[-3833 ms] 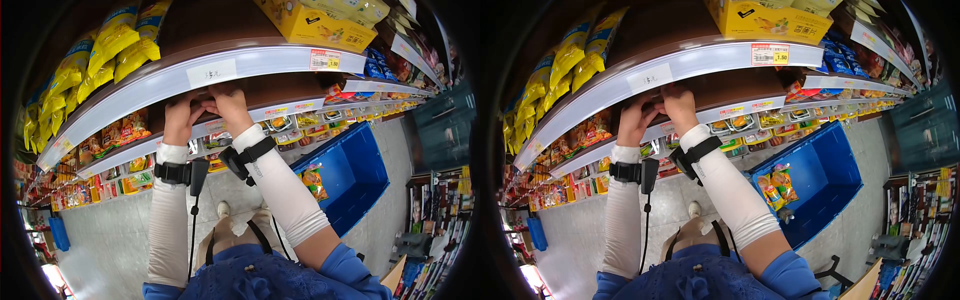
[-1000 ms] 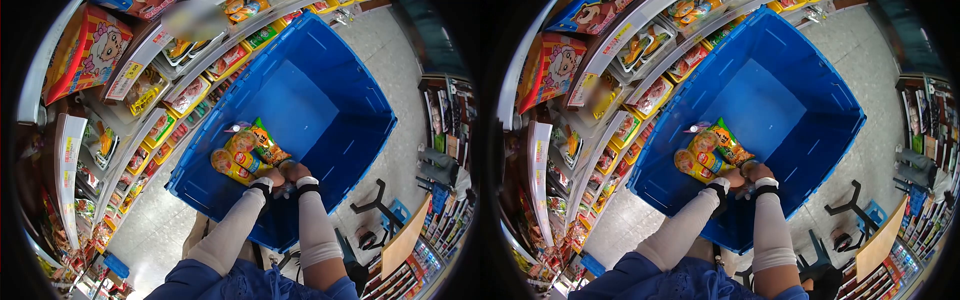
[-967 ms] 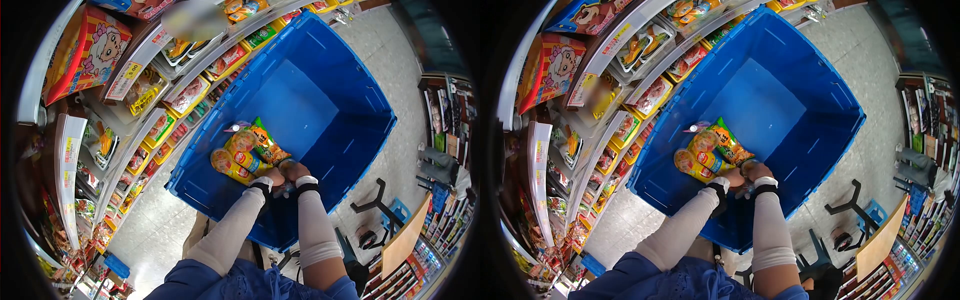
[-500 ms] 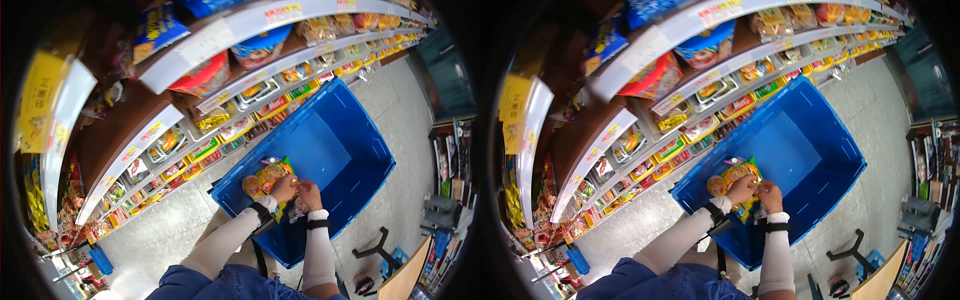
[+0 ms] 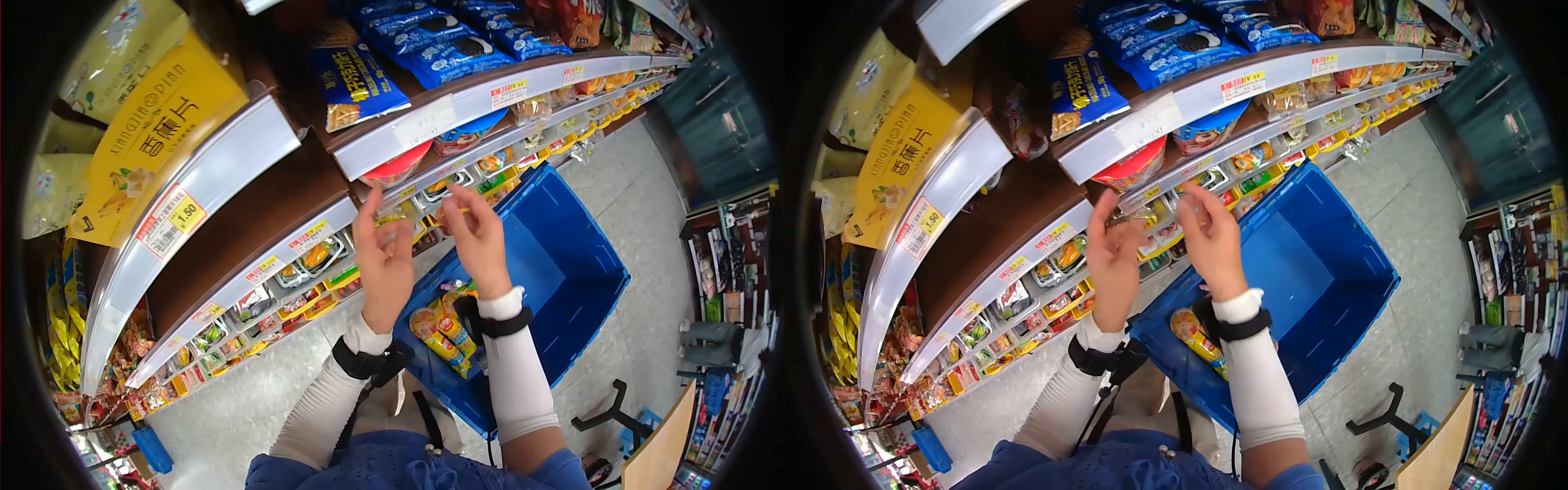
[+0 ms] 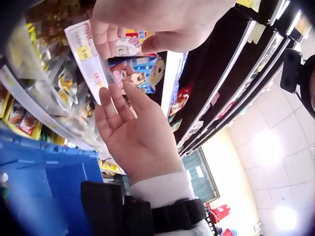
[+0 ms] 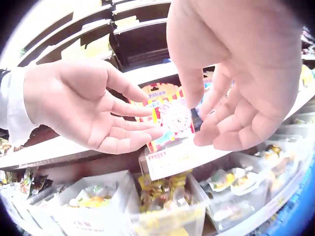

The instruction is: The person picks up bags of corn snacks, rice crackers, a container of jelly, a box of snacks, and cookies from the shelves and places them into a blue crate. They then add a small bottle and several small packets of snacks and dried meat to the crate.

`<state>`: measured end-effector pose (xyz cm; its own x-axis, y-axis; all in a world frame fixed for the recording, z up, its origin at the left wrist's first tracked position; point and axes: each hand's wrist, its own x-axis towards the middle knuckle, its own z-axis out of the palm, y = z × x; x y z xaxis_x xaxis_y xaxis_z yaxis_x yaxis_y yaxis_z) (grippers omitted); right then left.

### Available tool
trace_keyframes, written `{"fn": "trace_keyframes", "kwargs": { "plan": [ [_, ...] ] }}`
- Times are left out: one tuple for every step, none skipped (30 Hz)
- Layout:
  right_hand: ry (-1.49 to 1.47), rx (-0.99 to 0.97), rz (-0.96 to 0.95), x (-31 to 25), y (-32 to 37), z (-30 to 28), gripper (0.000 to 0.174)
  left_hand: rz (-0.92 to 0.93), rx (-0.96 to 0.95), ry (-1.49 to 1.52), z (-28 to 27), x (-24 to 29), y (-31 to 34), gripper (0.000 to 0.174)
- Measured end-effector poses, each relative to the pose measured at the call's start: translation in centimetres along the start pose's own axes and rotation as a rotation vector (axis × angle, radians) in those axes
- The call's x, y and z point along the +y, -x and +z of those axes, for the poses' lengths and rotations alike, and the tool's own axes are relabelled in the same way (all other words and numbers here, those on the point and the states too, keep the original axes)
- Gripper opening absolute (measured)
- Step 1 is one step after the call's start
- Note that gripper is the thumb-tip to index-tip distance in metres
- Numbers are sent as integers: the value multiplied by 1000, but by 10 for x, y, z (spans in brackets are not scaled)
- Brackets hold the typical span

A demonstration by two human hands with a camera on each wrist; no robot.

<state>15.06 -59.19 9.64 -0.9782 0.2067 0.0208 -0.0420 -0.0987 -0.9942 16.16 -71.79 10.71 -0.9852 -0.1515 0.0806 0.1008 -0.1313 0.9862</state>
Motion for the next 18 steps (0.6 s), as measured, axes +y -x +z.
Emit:
{"fn": "trace_keyframes", "kwargs": {
  "plan": [
    [-2,9,-53,-8,-11,9,31,76,37,46,3,13,-7,53],
    [1,8,-63,-16,-20,18,31,84,36,52,2,17,-12,53],
    [8,45,-87,-22,-27,26,33,59,61,52,0,21,-16,54],
    [14,83,-110,-27,-34,33,34,33,87,51,-1,25,-19,56],
    [-20,114,-124,-26,-41,39,34,37,90,46,-2,28,-21,59],
    [-19,112,-133,-30,-45,41,34,45,89,51,-2,31,-24,59],
    [77,104,-129,-33,-48,43,32,36,95,38,-2,33,-27,60],
    [172,96,-123,-35,-50,45,29,27,101,24,-3,34,-30,60],
    [183,109,-138,-35,-52,47,25,84,125,27,-3,31,-36,60],
    [183,106,-144,-34,-54,48,25,90,127,30,-4,30,-41,60],
    [194,112,-120,-33,-54,49,27,83,116,27,-5,28,-44,60],
    [205,119,-96,-33,-55,49,29,75,104,25,-5,28,-47,59],
    [194,112,-104,-33,-55,49,29,57,102,16,-6,28,-49,54],
    [194,113,-107,-34,-55,48,29,60,101,17,-6,24,-50,54],
    [190,104,-97,-33,-56,48,29,54,115,-43,-6,21,-51,49],
    [186,96,-86,-32,-56,46,28,47,129,-102,-5,18,-52,45],
    [186,98,-89,-27,-56,45,28,50,127,-101,-6,15,-52,45],
    [154,77,-121,-22,-57,44,28,56,89,-137,-6,15,-51,42]
  ]
}}
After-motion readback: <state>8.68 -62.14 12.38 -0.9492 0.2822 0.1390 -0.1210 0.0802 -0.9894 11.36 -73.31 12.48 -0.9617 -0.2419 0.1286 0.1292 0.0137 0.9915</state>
